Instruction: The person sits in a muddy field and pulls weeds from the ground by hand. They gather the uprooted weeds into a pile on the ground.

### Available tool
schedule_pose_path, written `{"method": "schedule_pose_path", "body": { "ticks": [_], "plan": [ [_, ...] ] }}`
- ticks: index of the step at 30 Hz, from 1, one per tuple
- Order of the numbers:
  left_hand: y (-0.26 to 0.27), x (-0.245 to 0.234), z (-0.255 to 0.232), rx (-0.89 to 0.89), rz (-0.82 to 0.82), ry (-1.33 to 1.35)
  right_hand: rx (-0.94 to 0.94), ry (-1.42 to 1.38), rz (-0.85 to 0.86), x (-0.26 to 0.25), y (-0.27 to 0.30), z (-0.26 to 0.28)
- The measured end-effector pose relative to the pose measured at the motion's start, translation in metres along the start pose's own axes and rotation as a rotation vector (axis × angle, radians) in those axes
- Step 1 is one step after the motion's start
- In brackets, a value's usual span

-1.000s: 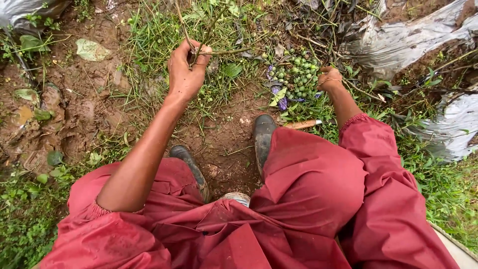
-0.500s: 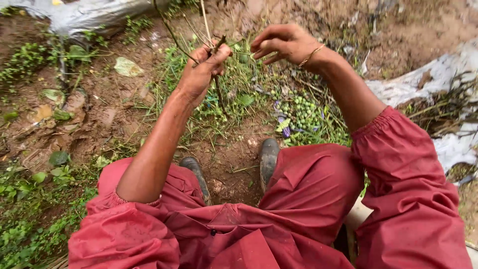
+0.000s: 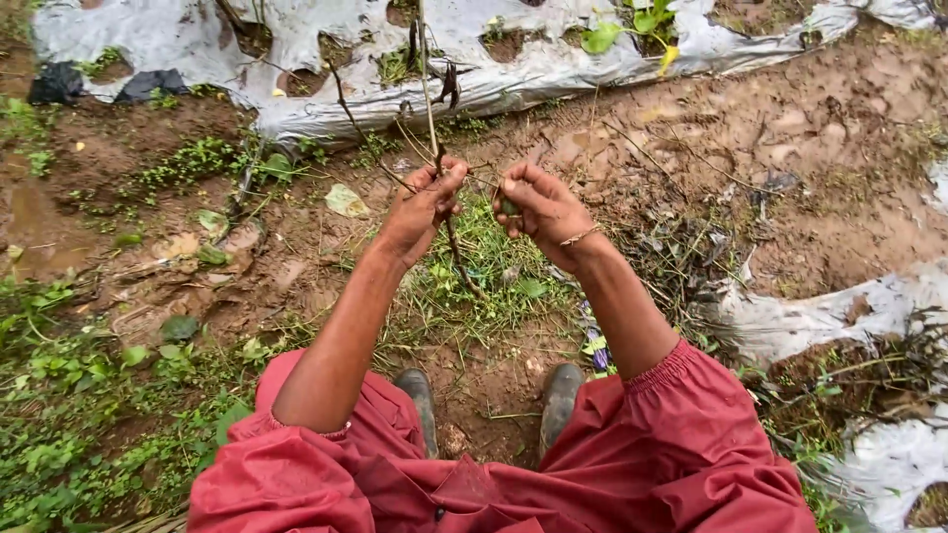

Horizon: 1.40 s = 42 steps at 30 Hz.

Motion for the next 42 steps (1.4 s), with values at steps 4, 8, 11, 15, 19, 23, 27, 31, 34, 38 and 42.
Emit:
{"method": "schedule_pose_path", "body": {
  "ticks": [4, 8, 11, 15, 19, 23, 27, 31, 34, 38, 42],
  "plan": [
    [0.005, 0.004, -0.014, 0.019, -0.016, -0.015, 0.029, -0.087, 0.007, -0.005, -0.010, -0.007],
    [0.000, 0.007, -0.013, 0.037, -0.031, -0.005, 0.097, -0.187, 0.044, -0.007, -0.011, -0.007],
    [-0.004, 0.012, -0.012, 0.026, -0.043, 0.022, 0.103, -0.224, 0.034, -0.002, -0.008, 0.003],
    [-0.005, 0.021, -0.016, 0.010, -0.053, 0.005, 0.080, -0.170, -0.038, -0.002, -0.006, 0.010],
    [-0.015, 0.017, -0.005, 0.022, -0.037, -0.056, 0.046, -0.099, -0.085, -0.007, -0.007, 0.013],
    [-0.016, 0.019, -0.003, 0.052, -0.032, -0.071, 0.025, -0.004, -0.128, -0.006, -0.007, 0.018],
    [-0.016, 0.021, -0.001, 0.052, -0.057, -0.056, 0.014, 0.032, -0.142, -0.012, -0.011, 0.008],
    [-0.022, 0.018, 0.005, 0.063, -0.038, -0.072, 0.002, 0.029, -0.152, -0.009, -0.010, 0.008],
    [-0.022, 0.017, 0.005, 0.081, -0.030, -0.066, 0.012, 0.017, -0.141, -0.008, -0.010, 0.011],
    [-0.024, 0.014, 0.005, 0.079, -0.006, -0.086, -0.006, 0.001, -0.125, -0.005, -0.006, 0.015],
    [-0.017, 0.019, -0.002, 0.064, -0.026, -0.076, -0.018, -0.025, -0.146, 0.000, -0.001, 0.018]
  ]
}}
Point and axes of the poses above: each hand's wrist, its own y-axis away from the middle knuckle, its own x-axis out of the palm, z = x × y, the point moved 2 cm from there along -y, towards the middle knuckle, and after that the axes turned 13 degrees about -x, right-handed, at the moved point
